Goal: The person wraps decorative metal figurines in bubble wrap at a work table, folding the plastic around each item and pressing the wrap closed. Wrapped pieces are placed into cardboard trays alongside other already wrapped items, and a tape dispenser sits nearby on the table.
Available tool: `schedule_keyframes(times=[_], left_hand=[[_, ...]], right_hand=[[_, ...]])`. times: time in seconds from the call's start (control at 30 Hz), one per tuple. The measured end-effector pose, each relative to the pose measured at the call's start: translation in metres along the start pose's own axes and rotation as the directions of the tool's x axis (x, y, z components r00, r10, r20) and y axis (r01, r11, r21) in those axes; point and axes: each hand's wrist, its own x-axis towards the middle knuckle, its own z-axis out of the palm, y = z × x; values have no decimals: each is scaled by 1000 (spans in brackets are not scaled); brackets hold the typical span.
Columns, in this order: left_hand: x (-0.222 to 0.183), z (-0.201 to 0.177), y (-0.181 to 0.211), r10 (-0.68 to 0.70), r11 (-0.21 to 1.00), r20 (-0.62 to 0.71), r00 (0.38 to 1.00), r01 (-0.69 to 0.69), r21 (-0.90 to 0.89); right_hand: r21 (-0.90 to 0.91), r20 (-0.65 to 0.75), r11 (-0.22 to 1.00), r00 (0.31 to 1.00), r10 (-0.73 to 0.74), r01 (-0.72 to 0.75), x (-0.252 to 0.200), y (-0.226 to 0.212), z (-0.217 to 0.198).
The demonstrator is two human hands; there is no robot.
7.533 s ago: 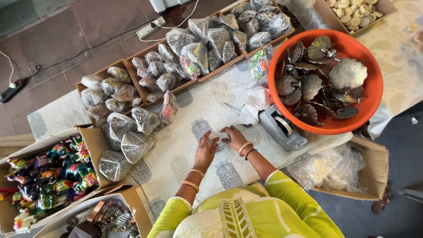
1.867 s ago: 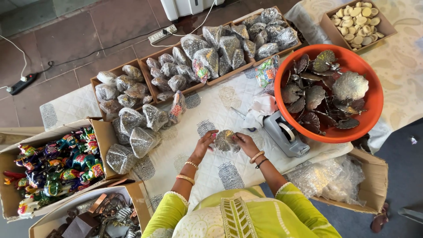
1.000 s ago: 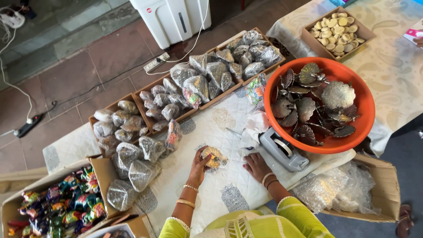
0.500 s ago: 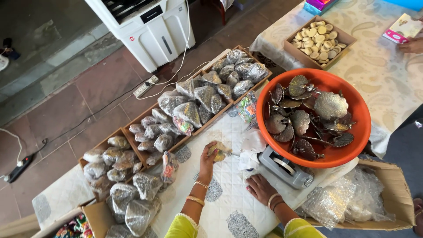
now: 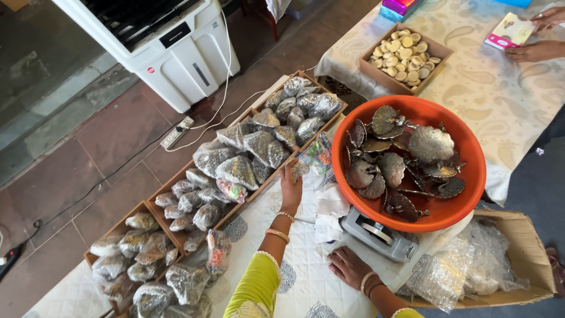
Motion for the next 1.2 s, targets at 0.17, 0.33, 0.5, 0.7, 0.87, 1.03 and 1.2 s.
schedule_keyframes(times=[0.17, 0.33, 0.5, 0.7, 0.87, 1.03, 1.2], left_hand=[[14, 4, 1, -55, 998, 53, 997, 57, -30], [33, 0, 16, -113, 993, 64, 992, 111, 31], [53, -4, 48, -118, 993, 72, 990, 116, 22], [73, 22, 24, -56, 998, 91, 994, 53, 40], [81, 29, 30, 6, 999, 64, 998, -9, 45], [81, 33, 11, 82, 993, 16, 997, -83, 89], [82, 24, -13, 130, 982, -14, 991, -127, 142]], right_hand=[[5, 34, 1000, 999, 12, -13, -2, 3, 4], [16, 27, 1000, 1000, 10, -10, -2, 6, 9], [47, 95, 998, 994, 47, -51, -1, 8, 9], [52, 95, 997, 994, 46, -52, -1, 6, 4], [61, 114, 995, 991, 66, -74, 1, 6, 3], [85, 114, 993, 991, 67, -77, 1, 6, 3], [86, 134, 992, 988, 76, -88, 0, 8, 7]])
